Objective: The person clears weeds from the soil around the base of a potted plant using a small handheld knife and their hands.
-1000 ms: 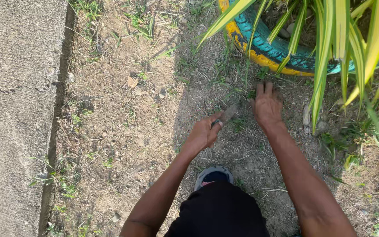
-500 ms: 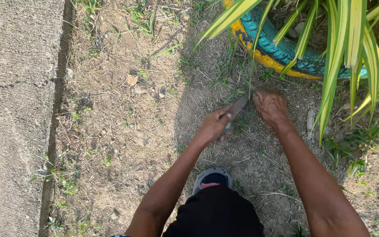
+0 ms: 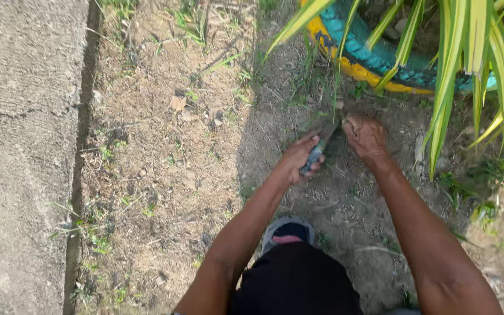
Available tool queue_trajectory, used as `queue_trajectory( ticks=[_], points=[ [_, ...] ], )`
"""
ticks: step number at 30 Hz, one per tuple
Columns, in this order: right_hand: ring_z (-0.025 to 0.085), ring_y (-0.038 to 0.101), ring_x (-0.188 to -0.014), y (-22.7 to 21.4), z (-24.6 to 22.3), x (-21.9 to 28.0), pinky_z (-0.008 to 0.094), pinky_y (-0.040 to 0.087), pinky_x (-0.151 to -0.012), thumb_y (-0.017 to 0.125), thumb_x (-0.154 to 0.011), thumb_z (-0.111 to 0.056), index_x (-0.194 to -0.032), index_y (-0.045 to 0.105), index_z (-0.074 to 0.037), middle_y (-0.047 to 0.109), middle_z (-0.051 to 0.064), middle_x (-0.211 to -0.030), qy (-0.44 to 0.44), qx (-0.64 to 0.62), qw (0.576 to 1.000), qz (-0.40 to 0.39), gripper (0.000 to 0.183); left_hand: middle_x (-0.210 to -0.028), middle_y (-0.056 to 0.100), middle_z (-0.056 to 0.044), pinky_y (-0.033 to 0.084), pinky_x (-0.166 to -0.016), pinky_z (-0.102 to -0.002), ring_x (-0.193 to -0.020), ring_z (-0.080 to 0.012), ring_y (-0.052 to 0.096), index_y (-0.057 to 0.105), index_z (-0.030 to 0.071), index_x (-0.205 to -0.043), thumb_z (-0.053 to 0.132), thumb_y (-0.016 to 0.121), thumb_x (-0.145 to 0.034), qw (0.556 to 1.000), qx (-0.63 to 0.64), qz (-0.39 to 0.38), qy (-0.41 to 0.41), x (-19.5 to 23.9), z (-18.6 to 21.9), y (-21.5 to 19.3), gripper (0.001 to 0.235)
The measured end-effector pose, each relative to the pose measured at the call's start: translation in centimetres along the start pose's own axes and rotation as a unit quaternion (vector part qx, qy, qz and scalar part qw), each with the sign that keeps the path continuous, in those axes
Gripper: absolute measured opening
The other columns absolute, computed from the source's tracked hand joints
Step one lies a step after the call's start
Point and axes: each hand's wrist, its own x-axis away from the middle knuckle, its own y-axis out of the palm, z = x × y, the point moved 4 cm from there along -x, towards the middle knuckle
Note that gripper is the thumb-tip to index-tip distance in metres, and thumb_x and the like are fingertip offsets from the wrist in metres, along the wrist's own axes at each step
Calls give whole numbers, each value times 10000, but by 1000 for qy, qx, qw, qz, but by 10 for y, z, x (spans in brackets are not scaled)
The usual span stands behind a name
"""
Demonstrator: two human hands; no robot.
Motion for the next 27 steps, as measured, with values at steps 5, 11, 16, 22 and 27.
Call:
queue_trajectory(
  ticks=[5, 11, 16, 22, 27],
  points=[
    [361, 633, -755, -36, 14, 16, 491, 501, -708, 508, -1046, -234, -1158, 674, -58, 639, 163, -857, 8, -155, 985, 81, 267, -866, 743, -143, 585, -698, -442, -606, -194, 669, 609, 170, -1378, 347, 515, -1079, 823, -507, 145, 210, 52, 54, 2, 360],
    [412, 663, -1034, -49, 20, 37, 496, 545, -891, 597, -1115, -306, -1149, 704, -37, 586, 291, -1260, 134, 56, 989, -7, 291, -1186, 719, -175, 611, -791, -447, -563, -239, 701, 517, 177, -1492, 303, 522, -1008, 772, -580, 159, 207, 156, 75, -13, 500],
    [349, 515, -1290, -18, -64, 62, 586, 457, -1001, 693, -884, -447, -1422, 501, -73, 540, 177, -1430, 13, 290, 955, -58, 682, -1426, 594, -120, 679, -659, -488, -570, -185, 667, 494, 198, -1476, 352, 560, -974, 853, -491, 150, 94, 188, 35, -40, 530],
    [329, 688, -1049, 11, -91, 62, 494, 567, -913, 690, -960, -373, -1199, 637, -49, 657, 165, -1216, 27, 125, 974, -187, 406, -945, 789, -285, 669, -691, -390, -486, -150, 598, 495, 226, -1542, 422, 527, -1008, 871, -476, 119, 29, 182, -22, -51, 570],
    [370, 694, -966, 38, -90, 62, 496, 565, -835, 692, -886, -192, -1065, 684, -55, 695, 173, -1089, -72, 98, 992, -42, 226, -662, 632, -163, 570, -518, -361, -411, -135, 544, 471, 205, -1563, 347, 523, -1027, 891, -424, 140, 80, 148, -21, -35, 557]
  ],
)
